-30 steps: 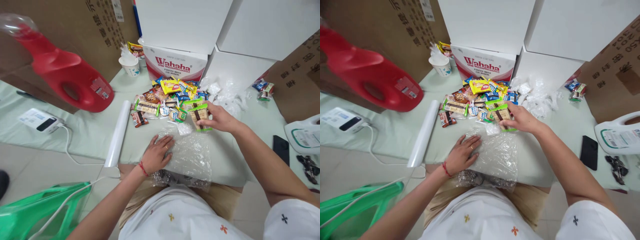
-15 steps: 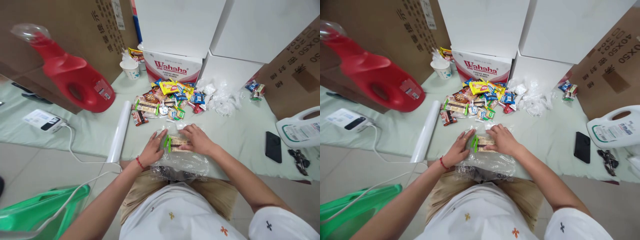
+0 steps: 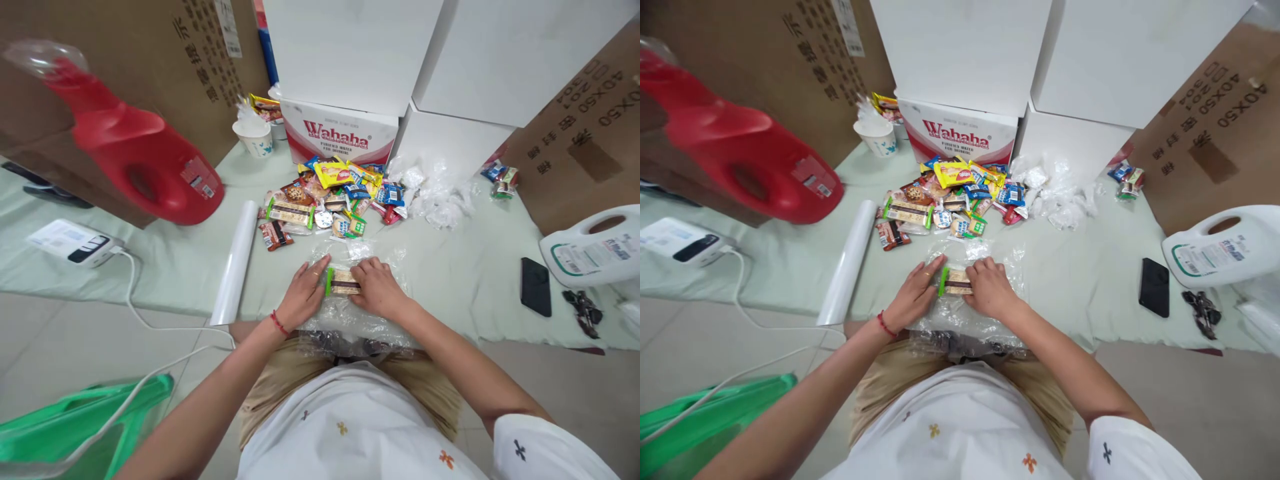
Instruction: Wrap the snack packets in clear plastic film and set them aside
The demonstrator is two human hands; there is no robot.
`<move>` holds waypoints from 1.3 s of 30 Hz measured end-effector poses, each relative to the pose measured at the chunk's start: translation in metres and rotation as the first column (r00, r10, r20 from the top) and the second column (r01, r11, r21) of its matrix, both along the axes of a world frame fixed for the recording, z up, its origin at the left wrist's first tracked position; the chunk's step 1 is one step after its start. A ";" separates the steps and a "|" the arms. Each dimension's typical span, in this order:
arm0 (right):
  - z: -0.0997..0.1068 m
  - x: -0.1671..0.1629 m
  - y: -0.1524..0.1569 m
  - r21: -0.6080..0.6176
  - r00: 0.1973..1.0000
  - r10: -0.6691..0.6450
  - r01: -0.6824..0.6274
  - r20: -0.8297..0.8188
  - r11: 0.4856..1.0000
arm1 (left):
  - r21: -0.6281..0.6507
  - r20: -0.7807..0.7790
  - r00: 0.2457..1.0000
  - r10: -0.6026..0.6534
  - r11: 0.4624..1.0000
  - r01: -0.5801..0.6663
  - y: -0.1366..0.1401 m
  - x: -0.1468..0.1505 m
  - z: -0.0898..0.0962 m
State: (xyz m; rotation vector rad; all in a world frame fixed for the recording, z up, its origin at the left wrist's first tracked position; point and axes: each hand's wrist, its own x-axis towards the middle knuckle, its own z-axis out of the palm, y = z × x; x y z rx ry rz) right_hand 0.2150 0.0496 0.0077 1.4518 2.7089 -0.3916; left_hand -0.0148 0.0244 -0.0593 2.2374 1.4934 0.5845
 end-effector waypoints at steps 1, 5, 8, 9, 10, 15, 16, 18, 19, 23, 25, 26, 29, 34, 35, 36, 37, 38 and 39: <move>-0.001 0.001 0.001 -0.004 1.000 0.007 -0.007 0.003 1.000 | 0.011 -0.023 0.999 0.038 0.999 -0.038 -0.001 0.000 0.001; 0.004 0.017 0.003 -0.037 0.999 0.019 -0.020 -0.032 0.999 | 0.099 -0.141 0.986 0.083 0.993 -0.069 -0.007 0.001 0.006; 0.013 0.029 0.001 -0.038 0.994 0.035 -0.039 -0.105 0.998 | 0.130 -0.177 0.982 0.068 0.991 -0.045 -0.009 0.000 0.007; 0.015 0.030 0.000 -0.031 0.990 0.048 -0.053 -0.131 0.998 | 0.131 -0.180 0.981 0.066 0.990 -0.043 -0.009 0.000 0.007; 0.016 0.030 -0.002 -0.022 0.986 0.067 -0.071 -0.151 0.997 | 0.129 -0.182 0.981 0.061 0.991 -0.037 -0.008 -0.001 0.006; 0.004 0.017 -0.009 -0.026 0.992 0.108 -0.109 -0.059 0.994 | 0.106 -0.179 0.983 0.041 0.994 -0.023 -0.004 -0.006 0.006; 0.003 0.015 -0.008 -0.034 0.994 0.104 -0.105 -0.031 0.994 | 0.101 -0.178 0.983 0.040 0.995 -0.022 -0.004 -0.006 0.006; 0.007 0.010 -0.001 -0.057 0.994 0.105 -0.106 -0.031 0.993 | 0.093 -0.178 0.983 0.037 0.995 -0.021 -0.004 -0.007 0.007; 0.012 0.006 0.005 -0.058 0.993 0.103 -0.106 -0.054 0.993 | 0.091 -0.178 0.983 0.037 0.996 -0.021 -0.004 -0.007 0.008; 0.039 -0.037 0.056 0.060 0.991 0.067 -0.060 -0.115 0.996 | 0.083 -0.187 0.981 0.047 0.996 -0.032 -0.004 -0.005 0.011; 0.041 -0.075 0.090 0.127 0.991 0.091 -0.078 -0.101 0.989 | 0.072 -0.196 0.980 0.046 0.997 -0.033 -0.004 -0.005 0.012; 0.038 -0.095 0.107 0.172 0.989 0.102 -0.083 -0.105 0.982 | 0.064 -0.200 0.979 0.043 0.997 -0.031 -0.004 -0.005 0.012; 0.018 -0.151 0.147 0.254 0.991 0.103 -0.077 -0.090 0.964 | 0.049 -0.207 0.978 0.038 0.998 -0.028 -0.003 -0.005 0.013; 0.010 -0.185 0.166 0.197 0.996 0.072 -0.062 -0.047 0.978 | 0.044 -0.205 0.978 0.044 0.998 -0.036 -0.004 -0.005 0.013; 0.018 -0.179 0.163 0.193 0.995 0.080 -0.067 -0.064 0.979 | 0.045 -0.202 0.978 0.046 0.998 -0.038 -0.004 -0.005 0.012; 0.027 -0.169 0.158 0.193 0.992 0.092 -0.073 -0.087 0.978 | 0.047 -0.199 0.979 0.049 0.998 -0.040 -0.004 -0.005 0.012; 0.037 -0.154 0.151 0.196 0.989 0.100 -0.077 -0.112 0.978 | 0.048 -0.196 0.979 0.051 0.998 -0.043 -0.004 -0.006 0.012; 0.048 -0.135 0.142 0.201 0.985 0.104 -0.075 -0.140 0.977 | 0.050 -0.193 0.980 0.054 0.998 -0.046 -0.004 -0.006 0.012; 0.057 -0.113 0.131 0.199 0.981 0.101 -0.067 -0.168 0.978 | 0.050 -0.190 0.980 0.056 0.998 -0.047 -0.004 -0.006 0.012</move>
